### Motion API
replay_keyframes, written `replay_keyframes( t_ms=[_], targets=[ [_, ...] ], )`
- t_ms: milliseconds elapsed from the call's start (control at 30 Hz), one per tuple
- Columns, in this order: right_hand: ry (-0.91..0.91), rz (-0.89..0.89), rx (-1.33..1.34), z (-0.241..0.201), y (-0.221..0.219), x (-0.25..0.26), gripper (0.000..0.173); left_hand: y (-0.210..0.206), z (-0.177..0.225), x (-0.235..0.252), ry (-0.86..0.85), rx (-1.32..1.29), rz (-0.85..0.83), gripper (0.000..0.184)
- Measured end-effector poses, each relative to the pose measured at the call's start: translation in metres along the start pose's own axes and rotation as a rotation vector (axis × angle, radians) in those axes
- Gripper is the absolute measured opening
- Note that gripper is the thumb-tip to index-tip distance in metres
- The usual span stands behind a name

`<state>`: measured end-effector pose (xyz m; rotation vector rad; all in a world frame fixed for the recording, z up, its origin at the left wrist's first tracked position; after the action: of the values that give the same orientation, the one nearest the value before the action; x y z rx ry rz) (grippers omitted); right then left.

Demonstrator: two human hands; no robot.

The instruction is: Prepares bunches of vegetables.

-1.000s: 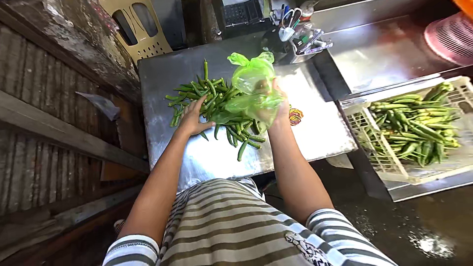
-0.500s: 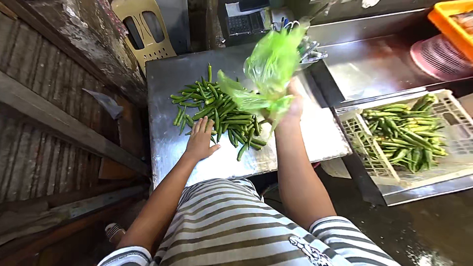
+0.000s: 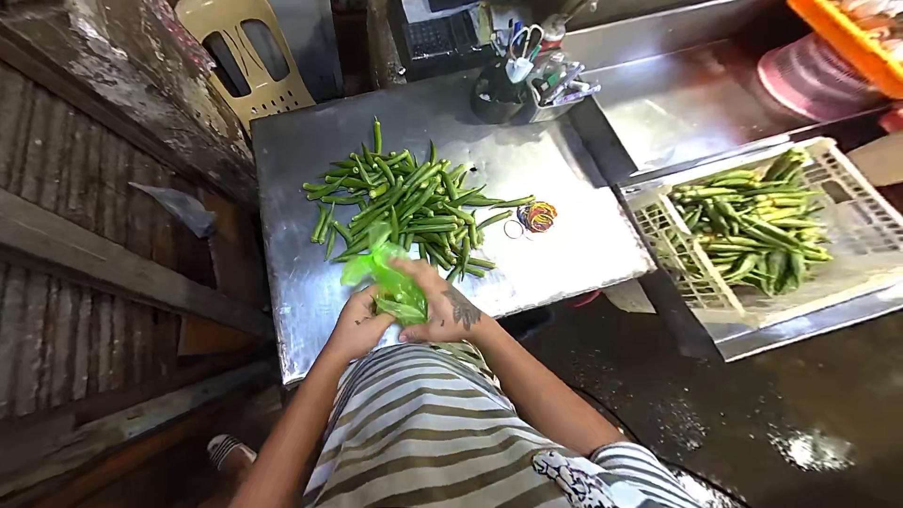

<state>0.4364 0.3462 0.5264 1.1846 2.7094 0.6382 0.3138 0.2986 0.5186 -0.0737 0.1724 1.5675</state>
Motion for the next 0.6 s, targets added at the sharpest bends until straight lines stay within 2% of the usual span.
replay_keyframes(
  t_ms=[33,67,100,133,167,200,233,300,333,367,400,500,533,600],
  targets=[
    [0.047,-0.066,-0.047,-0.006,-0.004,0.0,0.086,-0.001,0.008,-0.004,-0.093,0.122,0.038,0.02],
    [0.07,-0.059,-0.059,-0.007,-0.002,-0.001,0.066,-0.001,0.019,-0.009,-0.21,0.286,0.148,0.019],
    [0.072,-0.007,-0.027,-0.005,0.004,-0.002,0.045,0.001,0.033,-0.014,-0.324,0.436,0.287,0.025],
    [0.079,0.068,0.066,-0.004,0.013,-0.005,0.027,0.002,0.044,-0.017,-0.398,0.535,0.381,0.041],
    [0.081,0.122,0.207,-0.002,0.021,-0.006,0.019,0.003,0.051,-0.015,-0.419,0.583,0.408,0.061],
    [0.07,0.134,0.362,-0.003,0.024,-0.007,0.019,0.002,0.052,-0.011,-0.398,0.553,0.363,0.076],
    [0.049,0.116,0.503,-0.004,0.023,-0.009,0.024,-0.004,0.047,-0.006,-0.343,0.44,0.268,0.085],
    [0.004,0.085,0.623,-0.005,0.011,-0.014,0.039,-0.023,0.03,-0.001,-0.175,0.08,0.065,0.079],
    [-0.012,0.094,0.536,-0.005,0.003,-0.016,0.053,-0.032,0.022,-0.002,-0.108,-0.1,0.022,0.073],
    [-0.011,0.128,0.384,-0.003,-0.005,-0.017,0.063,-0.037,0.015,-0.003,-0.061,-0.227,0.045,0.068],
    [0.009,0.178,0.19,-0.003,-0.014,-0.015,0.064,-0.036,0.009,-0.005,-0.027,-0.3,0.106,0.064],
    [0.141,0.34,-0.227,-0.014,-0.036,-0.008,0.059,-0.021,-0.003,-0.031,0.142,-0.428,0.434,0.046],
    [0.203,0.357,-0.281,-0.022,-0.042,-0.007,0.061,-0.016,-0.008,-0.042,0.183,-0.452,0.52,0.042],
    [0.323,0.259,-0.211,-0.038,-0.061,-0.004,0.063,0.001,-0.017,-0.066,0.16,-0.496,0.648,0.035]
  ],
)
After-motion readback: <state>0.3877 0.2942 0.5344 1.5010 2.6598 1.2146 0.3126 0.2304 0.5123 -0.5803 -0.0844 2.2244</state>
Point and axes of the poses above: each hand's wrist, its own x-axis towards the middle knuckle, its own y-axis out of the back of the hand, z = x × y, the point moved 9 cm from there along x, towards the middle knuckle, and after that the axes turned 4 degrees about z, right-handed, at the moved point
